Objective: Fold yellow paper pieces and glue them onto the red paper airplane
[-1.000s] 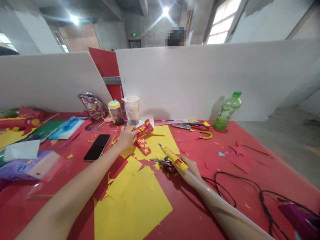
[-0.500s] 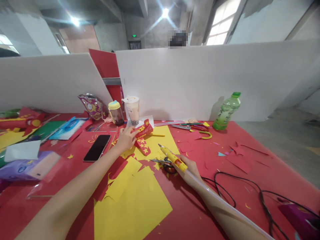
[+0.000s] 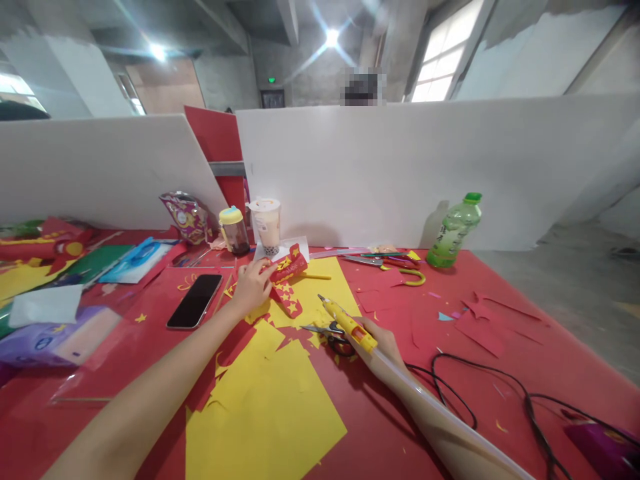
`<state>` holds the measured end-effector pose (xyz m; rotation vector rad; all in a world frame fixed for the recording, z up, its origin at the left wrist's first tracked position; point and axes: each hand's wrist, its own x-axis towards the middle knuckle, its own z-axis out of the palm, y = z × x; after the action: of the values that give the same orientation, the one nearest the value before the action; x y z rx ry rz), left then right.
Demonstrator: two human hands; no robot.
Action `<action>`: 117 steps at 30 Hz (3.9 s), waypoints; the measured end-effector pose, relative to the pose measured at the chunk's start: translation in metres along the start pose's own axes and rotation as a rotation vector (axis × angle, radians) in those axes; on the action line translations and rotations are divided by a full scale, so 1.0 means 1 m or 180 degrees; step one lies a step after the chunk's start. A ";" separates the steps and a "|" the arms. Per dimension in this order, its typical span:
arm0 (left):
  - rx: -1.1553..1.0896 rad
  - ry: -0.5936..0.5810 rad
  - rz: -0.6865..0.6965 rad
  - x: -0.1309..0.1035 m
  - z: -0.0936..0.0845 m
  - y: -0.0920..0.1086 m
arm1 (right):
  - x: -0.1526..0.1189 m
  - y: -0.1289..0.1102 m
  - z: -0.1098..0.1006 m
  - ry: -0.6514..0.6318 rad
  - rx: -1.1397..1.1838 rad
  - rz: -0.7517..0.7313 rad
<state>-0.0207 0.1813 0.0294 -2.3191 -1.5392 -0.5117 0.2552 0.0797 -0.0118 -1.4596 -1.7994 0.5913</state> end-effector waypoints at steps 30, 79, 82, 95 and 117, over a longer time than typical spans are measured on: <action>0.0135 -0.0236 -0.0128 -0.014 0.007 0.006 | -0.001 0.002 0.002 0.0000 0.0024 -0.0037; -0.1356 -0.0724 -0.1607 0.047 0.009 -0.008 | 0.000 -0.002 -0.001 -0.0056 -0.0075 -0.0030; -0.1344 -0.0716 -0.1624 0.047 0.010 -0.008 | 0.000 -0.001 0.000 -0.0060 -0.0055 -0.0008; -0.1460 -0.0895 -0.1466 0.047 0.011 -0.012 | 0.000 -0.009 -0.004 -0.0081 0.0013 0.0026; -0.0855 -0.0236 -0.1124 -0.013 -0.020 0.014 | 0.000 -0.003 0.001 0.0131 0.0040 0.0196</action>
<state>-0.0149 0.1566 0.0407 -2.2802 -2.0438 -0.7676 0.2526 0.0792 -0.0096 -1.5126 -1.7214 0.5979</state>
